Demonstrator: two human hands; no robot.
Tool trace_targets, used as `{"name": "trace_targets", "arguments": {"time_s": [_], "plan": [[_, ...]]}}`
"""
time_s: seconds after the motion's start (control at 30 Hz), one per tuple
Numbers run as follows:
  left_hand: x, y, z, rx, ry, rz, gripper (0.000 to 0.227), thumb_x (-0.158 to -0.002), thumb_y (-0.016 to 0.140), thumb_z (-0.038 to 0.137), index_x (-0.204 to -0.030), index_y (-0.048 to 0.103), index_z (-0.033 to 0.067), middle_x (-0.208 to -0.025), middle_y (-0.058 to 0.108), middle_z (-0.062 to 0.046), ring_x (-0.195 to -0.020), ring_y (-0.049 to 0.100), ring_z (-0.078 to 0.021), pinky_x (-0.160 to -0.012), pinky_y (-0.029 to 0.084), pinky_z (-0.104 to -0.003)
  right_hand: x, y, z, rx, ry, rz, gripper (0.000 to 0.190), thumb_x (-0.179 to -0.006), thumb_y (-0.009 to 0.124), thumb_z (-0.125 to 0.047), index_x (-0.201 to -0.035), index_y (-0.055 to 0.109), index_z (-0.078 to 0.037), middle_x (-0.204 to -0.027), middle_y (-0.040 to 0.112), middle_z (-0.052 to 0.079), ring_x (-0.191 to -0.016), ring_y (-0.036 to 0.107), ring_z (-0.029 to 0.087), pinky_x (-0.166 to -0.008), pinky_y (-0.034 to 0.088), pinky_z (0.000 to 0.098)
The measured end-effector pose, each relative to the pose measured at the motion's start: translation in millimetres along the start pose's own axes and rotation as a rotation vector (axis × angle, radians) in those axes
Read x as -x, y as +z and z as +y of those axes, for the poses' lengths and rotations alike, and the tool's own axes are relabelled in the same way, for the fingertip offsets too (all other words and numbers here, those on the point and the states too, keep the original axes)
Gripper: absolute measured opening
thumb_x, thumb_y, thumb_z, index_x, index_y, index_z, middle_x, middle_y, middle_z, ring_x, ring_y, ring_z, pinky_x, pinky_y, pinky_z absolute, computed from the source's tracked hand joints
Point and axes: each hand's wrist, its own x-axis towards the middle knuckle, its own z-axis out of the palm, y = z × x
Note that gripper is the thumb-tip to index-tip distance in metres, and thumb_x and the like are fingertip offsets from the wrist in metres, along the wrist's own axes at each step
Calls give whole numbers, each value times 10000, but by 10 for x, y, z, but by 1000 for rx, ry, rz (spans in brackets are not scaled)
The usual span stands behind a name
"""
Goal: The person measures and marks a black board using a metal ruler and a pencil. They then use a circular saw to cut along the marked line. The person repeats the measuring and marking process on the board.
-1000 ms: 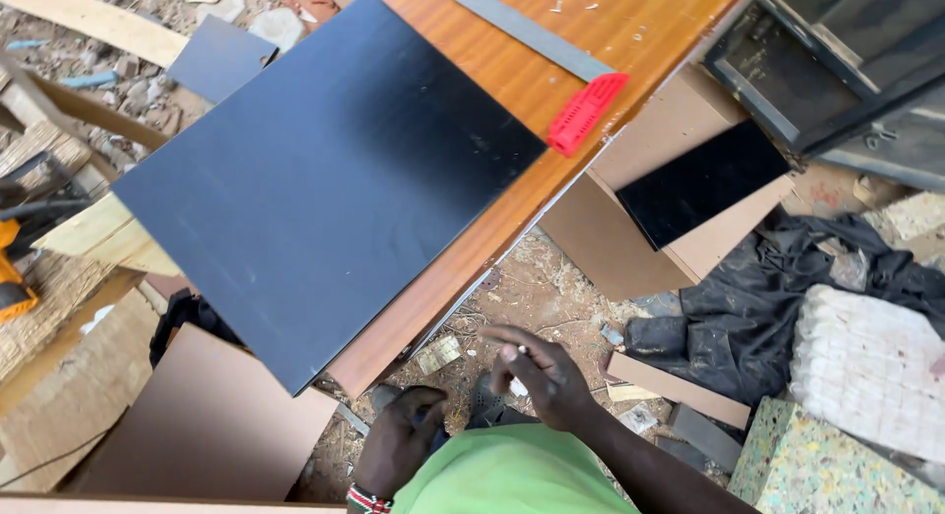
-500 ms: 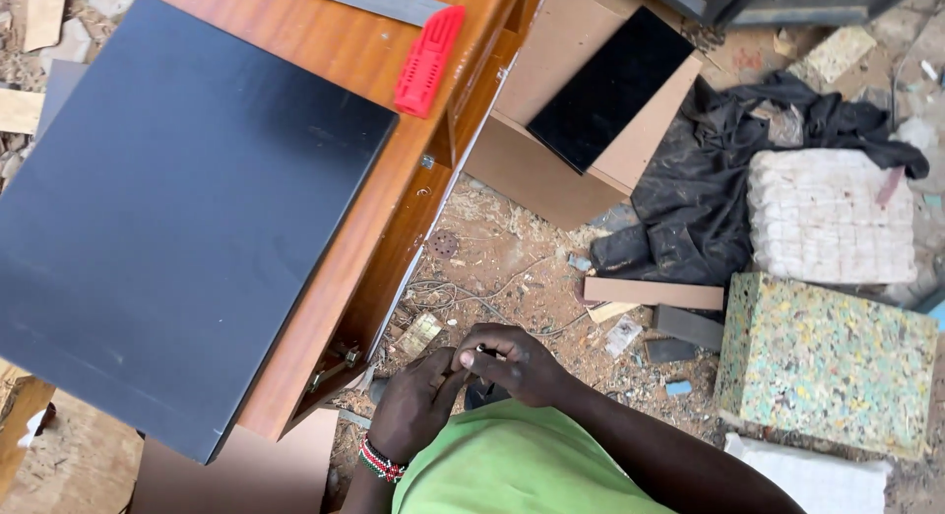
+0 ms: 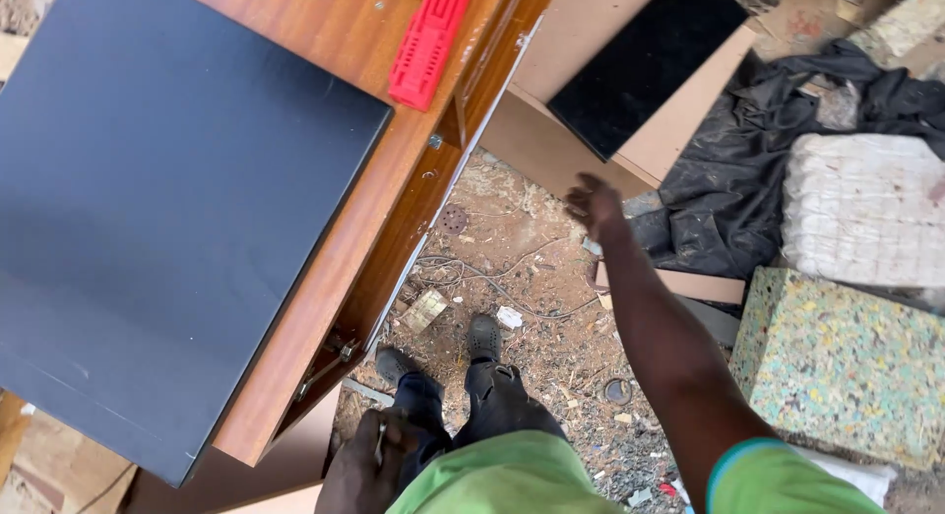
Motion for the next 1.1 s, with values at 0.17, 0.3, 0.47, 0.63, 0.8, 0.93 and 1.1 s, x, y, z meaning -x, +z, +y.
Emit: {"name": "trace_targets", "arguments": {"time_s": [0.17,0.3,0.47,0.63,0.8,0.93,1.1], "plan": [[159,55,-364,-109,-267,-91,100,-854,592,359,-832,667,296,-757,815,48,-700,771,-197,-684,540,-312,-1107,-422,-138,-653,204,87,809,-704,773,-522,-1302,453,-81,-912,227,31,-665,242,170,-1011,454,412],[268,-97,-302,-21,-390,-153,167,-886,570,352,-961,657,232,-892,897,49,-854,846,-176,-780,590,-298,-1407,-504,-320,-733,281,161,986,-688,841,-491,-1415,465,59,-1303,523,149,-1056,631,251,-834,605,394],[357,-380,-272,-45,-449,-129,184,-893,565,349,-829,678,219,-866,873,23,-804,796,-195,-758,533,-305,-1517,-647,-699,-606,139,290,558,-775,877,-543,-744,499,-134,-565,408,32,-492,445,154,-498,402,258],[487,-769,-61,36,-430,-197,195,-920,550,231,-818,710,188,-761,686,-38,-638,589,-178,-670,439,-281,-419,-506,-1534,-668,-62,240,314,-832,857,-268,-826,569,-144,-620,476,17,-531,502,139,-525,425,268],[537,-865,-968,604,-226,-274,176,-947,632,165,-1025,742,51,-762,858,-149,-700,721,-197,-704,518,-313,1238,-85,-1409,-723,-335,-78,290,-849,808,-268,-691,628,-104,-576,493,46,-542,503,173,-578,412,300],[782,-1301,-1086,759,139,-73,240,-944,670,182,-1028,795,-4,-556,664,-127,-531,627,-187,-576,479,-333,2389,336,-840,-761,-610,-290,580,-789,683,-125,-1365,672,-65,-1323,717,85,-1139,647,268,-977,526,380],[928,-1889,-856,746,382,72,351,-994,575,266,-997,766,-28,-570,653,-114,-383,452,-89,-308,289,-213,1960,-358,-41,-93,-1183,-445,256,-985,473,-96,-1128,399,-295,-1219,624,-166,-1205,483,-79,-1176,327,147]]}}
